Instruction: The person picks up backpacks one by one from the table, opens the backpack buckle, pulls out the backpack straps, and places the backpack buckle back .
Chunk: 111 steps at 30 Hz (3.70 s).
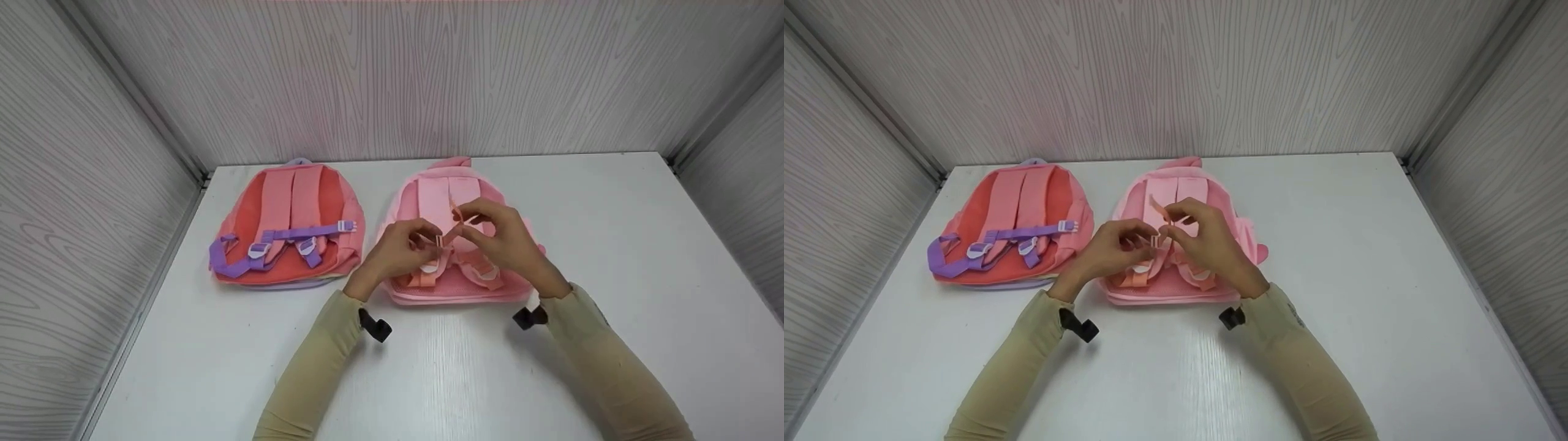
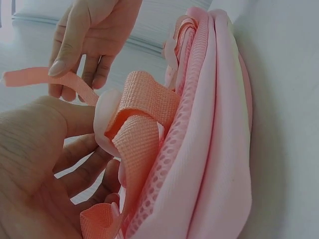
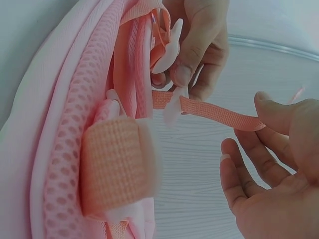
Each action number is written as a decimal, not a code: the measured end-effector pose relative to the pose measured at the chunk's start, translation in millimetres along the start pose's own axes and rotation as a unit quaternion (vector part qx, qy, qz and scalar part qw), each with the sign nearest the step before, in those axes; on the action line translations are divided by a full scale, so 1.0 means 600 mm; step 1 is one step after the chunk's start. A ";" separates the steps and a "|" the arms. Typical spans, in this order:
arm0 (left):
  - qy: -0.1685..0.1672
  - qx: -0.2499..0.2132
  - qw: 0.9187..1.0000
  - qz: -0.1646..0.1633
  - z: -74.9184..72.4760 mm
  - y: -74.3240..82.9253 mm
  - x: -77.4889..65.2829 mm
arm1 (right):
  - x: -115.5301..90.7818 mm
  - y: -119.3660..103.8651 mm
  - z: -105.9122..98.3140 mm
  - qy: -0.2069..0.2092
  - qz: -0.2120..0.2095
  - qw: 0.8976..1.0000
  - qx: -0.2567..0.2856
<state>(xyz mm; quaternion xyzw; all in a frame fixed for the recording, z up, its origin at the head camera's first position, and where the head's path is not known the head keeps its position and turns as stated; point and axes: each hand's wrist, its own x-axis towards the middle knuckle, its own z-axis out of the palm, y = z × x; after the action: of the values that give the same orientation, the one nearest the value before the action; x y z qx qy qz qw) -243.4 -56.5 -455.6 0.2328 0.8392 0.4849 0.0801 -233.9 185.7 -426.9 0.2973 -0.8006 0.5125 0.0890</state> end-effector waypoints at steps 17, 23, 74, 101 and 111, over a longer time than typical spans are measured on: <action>0.001 -0.001 1.000 -0.020 -0.003 0.008 -0.002 | -0.014 0.003 -0.029 0.085 0.045 0.995 0.035; 0.002 0.000 1.000 -0.014 -0.003 0.009 -0.005 | -0.025 0.007 -0.039 0.117 0.083 0.986 0.082; 0.026 0.014 0.998 0.060 0.029 0.035 0.012 | -0.091 0.039 -0.086 0.121 0.223 0.943 0.214; 0.019 0.013 0.998 0.057 0.054 0.048 0.022 | -0.115 0.041 -0.100 0.123 0.276 0.923 0.240; 0.022 0.016 0.997 0.074 0.064 0.056 0.028 | -0.119 0.043 -0.097 0.116 0.281 0.923 0.234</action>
<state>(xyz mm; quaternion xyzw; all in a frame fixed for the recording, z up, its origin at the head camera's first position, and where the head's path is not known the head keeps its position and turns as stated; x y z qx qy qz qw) -234.0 -4.4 -445.5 0.2852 0.8287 0.4811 0.0215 -200.2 271.6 -452.2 0.0108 -0.6922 0.7206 -0.0383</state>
